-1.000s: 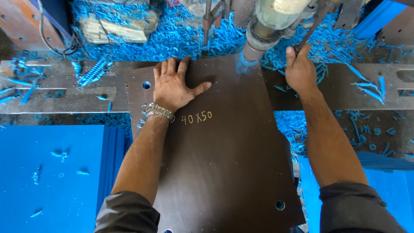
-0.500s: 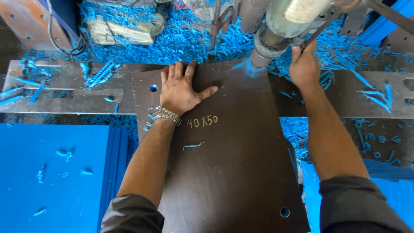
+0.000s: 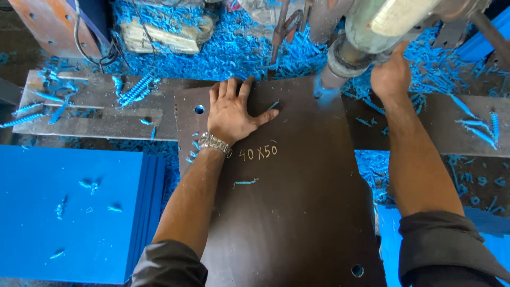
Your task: Drilling holes into blue plastic sheets using a drill press and a brown template plate.
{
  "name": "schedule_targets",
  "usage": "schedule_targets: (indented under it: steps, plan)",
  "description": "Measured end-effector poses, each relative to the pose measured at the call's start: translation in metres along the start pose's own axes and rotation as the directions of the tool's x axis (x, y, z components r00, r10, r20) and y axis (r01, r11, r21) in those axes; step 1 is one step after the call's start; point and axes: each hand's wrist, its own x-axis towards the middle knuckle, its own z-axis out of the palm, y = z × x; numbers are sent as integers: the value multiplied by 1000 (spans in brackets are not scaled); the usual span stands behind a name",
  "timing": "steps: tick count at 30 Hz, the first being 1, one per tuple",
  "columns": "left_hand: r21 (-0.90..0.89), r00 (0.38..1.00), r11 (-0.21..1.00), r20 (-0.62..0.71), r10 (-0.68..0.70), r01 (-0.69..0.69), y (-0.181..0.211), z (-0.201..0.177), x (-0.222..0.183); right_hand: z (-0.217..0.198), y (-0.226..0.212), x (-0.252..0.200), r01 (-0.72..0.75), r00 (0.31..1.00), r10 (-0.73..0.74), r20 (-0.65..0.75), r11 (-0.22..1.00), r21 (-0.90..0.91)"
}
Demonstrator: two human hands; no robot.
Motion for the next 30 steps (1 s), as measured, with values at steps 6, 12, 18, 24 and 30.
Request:
schedule_targets:
  steps: [6,12,18,24,30]
  plan:
    - [61,998,998,-46,37,-35,-4,2,0,-11,-38,7,306,930,-285,-232,950,59]
    - [43,1000,999,-31,5,-4,-1,-3,3,5,-6,33,392,892,-376,-251,920,15]
    - [41,1000,999,3,-16,16,0,-1,2,26,6,68,-168,937,-339,89,-213,962]
    - [23,999,999,20,-50,50,-4,0,1,38,27,97,-87,885,-462,66,-23,996]
    - [21,998,999,39,-39,39,-2,4,-1,-65,41,73,54,794,-590,147,309,950]
